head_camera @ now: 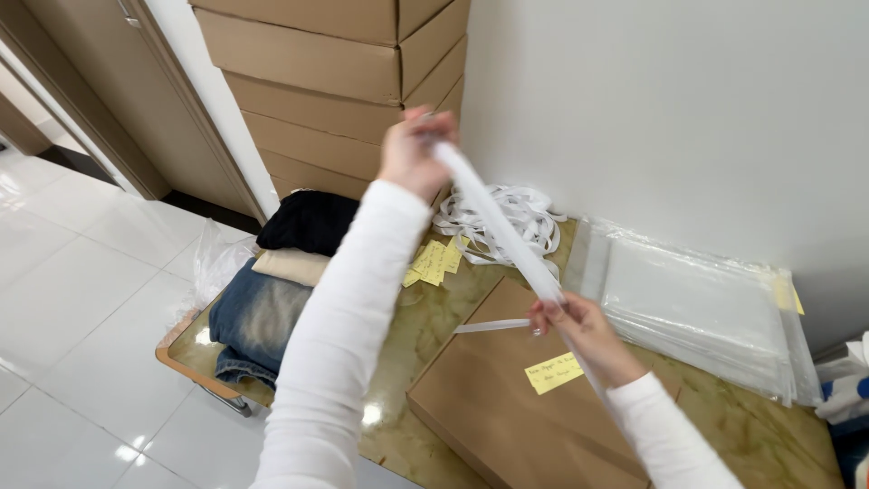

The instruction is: The person packs folded clothes into a cardboard box, wrapping them in plastic bags and sealing the box. They then tie a white ribbon around the box and place it on a stack of other boxes. The person repeats the process with another set of clothes.

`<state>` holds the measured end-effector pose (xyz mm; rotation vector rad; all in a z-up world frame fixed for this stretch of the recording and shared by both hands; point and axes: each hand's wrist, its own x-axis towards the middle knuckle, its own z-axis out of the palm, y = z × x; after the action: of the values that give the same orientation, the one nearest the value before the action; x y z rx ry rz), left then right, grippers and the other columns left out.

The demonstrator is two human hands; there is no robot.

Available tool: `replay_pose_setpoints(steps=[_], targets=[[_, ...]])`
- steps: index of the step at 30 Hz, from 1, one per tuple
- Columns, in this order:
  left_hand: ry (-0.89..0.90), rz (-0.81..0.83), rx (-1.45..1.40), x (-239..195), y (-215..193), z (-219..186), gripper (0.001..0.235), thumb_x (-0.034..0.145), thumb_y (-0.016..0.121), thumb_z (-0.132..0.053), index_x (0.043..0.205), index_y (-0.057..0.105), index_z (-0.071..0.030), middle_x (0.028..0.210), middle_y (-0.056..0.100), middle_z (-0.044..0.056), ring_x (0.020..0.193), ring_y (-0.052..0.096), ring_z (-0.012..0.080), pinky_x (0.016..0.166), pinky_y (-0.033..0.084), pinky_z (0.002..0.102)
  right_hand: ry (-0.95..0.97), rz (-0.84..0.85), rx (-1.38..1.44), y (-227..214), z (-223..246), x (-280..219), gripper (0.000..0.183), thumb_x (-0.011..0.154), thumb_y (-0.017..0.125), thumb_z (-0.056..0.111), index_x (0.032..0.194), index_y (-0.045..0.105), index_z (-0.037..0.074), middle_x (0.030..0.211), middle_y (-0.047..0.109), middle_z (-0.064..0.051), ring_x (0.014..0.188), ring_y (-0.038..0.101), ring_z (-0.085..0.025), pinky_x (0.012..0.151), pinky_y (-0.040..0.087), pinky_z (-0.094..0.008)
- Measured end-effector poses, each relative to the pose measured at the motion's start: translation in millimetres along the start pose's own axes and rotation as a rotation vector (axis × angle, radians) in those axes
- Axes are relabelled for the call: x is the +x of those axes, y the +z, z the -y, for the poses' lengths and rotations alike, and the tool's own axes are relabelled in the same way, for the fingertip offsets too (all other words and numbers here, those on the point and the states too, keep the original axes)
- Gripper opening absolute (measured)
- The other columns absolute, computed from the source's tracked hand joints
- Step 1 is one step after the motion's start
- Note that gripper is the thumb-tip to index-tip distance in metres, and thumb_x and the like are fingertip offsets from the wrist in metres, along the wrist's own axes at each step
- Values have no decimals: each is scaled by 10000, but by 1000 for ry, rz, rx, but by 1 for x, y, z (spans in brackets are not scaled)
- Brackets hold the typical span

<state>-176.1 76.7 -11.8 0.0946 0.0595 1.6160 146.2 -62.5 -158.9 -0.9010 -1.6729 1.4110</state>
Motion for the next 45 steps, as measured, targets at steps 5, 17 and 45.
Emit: replay_pose_setpoints(steps=[5, 17, 45], targets=[[-29, -30, 146, -26, -85, -74, 165, 999, 500, -102, 854, 570, -137, 773, 540, 1, 693, 600, 167, 751, 582, 328, 58, -17, 132, -22, 13, 28, 366, 1044, 595, 366, 1060, 713, 19, 756, 557, 20, 715, 513, -101, 689, 474, -270], [-419, 289, 1869, -130, -99, -40, 906, 899, 804, -476, 1540, 335, -39, 1501, 461, 117, 1421, 447, 263, 1151, 390, 360, -218, 170, -430, 63, 134, 94, 293, 1052, 566, 259, 1006, 736, 25, 754, 603, 22, 695, 500, -50, 644, 450, -234], [-100, 525, 664, -99, -10, 125, 318, 1133, 461, -398, 976, 508, -125, 869, 565, 36, 779, 553, 166, 826, 523, 403, 204, -448, 464, -55, -16, -26, 495, 969, 578, 296, 1408, 511, 76, 1215, 662, -122, 1110, 641, -271, 940, 487, -484]])
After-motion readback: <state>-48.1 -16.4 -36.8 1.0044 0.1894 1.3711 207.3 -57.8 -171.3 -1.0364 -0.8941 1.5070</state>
